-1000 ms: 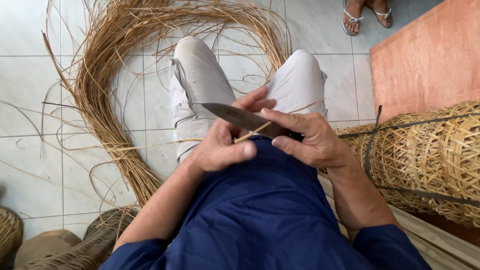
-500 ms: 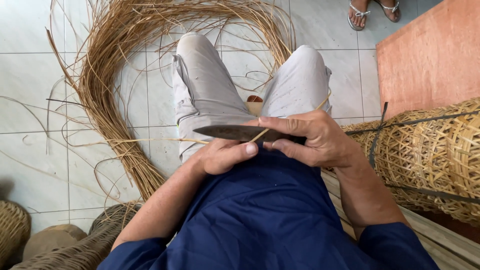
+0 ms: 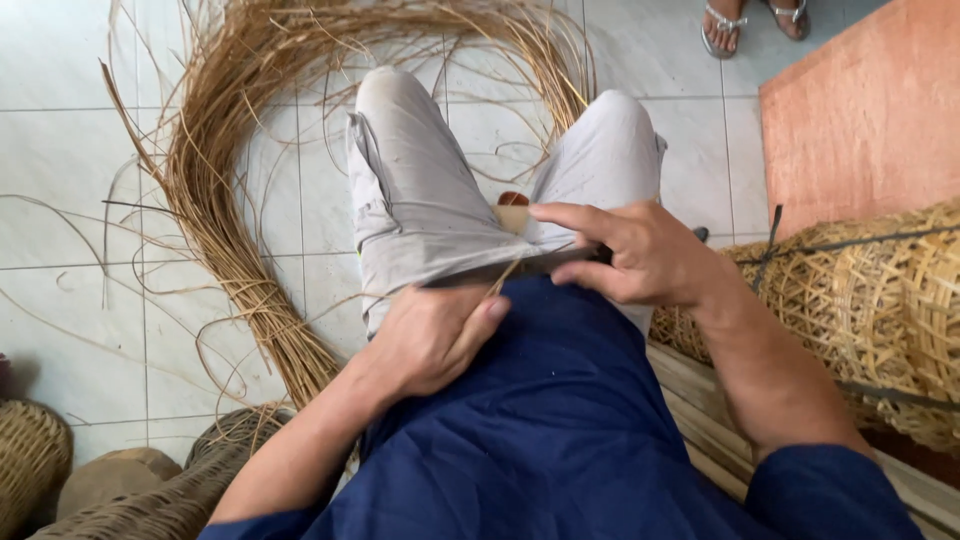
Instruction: The person sits on the floor and uses a knife to shave thin strips from a bamboo stick. They hold the stick with one hand and draw the knife along its length to remove the outer layer, repeating the motion along the stick.
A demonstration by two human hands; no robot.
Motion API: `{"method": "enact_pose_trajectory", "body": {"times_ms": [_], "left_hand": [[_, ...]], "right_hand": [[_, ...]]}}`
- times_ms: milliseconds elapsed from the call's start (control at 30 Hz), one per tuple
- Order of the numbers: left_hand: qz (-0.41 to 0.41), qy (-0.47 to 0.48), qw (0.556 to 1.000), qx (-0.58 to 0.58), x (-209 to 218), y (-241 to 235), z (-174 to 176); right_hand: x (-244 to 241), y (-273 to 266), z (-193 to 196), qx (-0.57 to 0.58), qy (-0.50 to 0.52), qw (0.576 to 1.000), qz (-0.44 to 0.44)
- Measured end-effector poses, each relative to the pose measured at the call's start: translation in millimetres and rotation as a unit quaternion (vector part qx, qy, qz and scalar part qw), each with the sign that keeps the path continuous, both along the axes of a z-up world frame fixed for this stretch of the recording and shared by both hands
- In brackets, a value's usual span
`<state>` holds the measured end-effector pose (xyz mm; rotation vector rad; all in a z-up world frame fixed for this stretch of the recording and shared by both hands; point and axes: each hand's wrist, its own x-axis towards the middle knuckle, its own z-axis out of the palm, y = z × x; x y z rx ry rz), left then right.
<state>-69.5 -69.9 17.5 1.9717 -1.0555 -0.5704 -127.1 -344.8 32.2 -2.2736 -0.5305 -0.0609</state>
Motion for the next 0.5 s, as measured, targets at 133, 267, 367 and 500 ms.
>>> {"method": "enact_pose_trajectory", "body": {"times_ms": [133, 267, 367, 500], "left_hand": [[0.033, 0.004, 0.999, -0.006, -12, 23, -17], [-0.008, 0.037, 0.999, 0.003, -7, 2, -25], [-0.030, 0.029, 0.999, -0.028, 4, -12, -20], [-0.114, 0.005, 0.983, -0.146, -25, 33, 29]], "right_hand": [[-16, 5, -15, 0.060, 0.052, 0.996, -0.039], [-15, 35, -15, 0.091, 0.061, 0.993, -0.046], [2, 40, -9, 0.085, 0.020, 0.995, -0.040], [-6, -76, -118, 0.487, 0.194, 0.849, 0.063]]}}
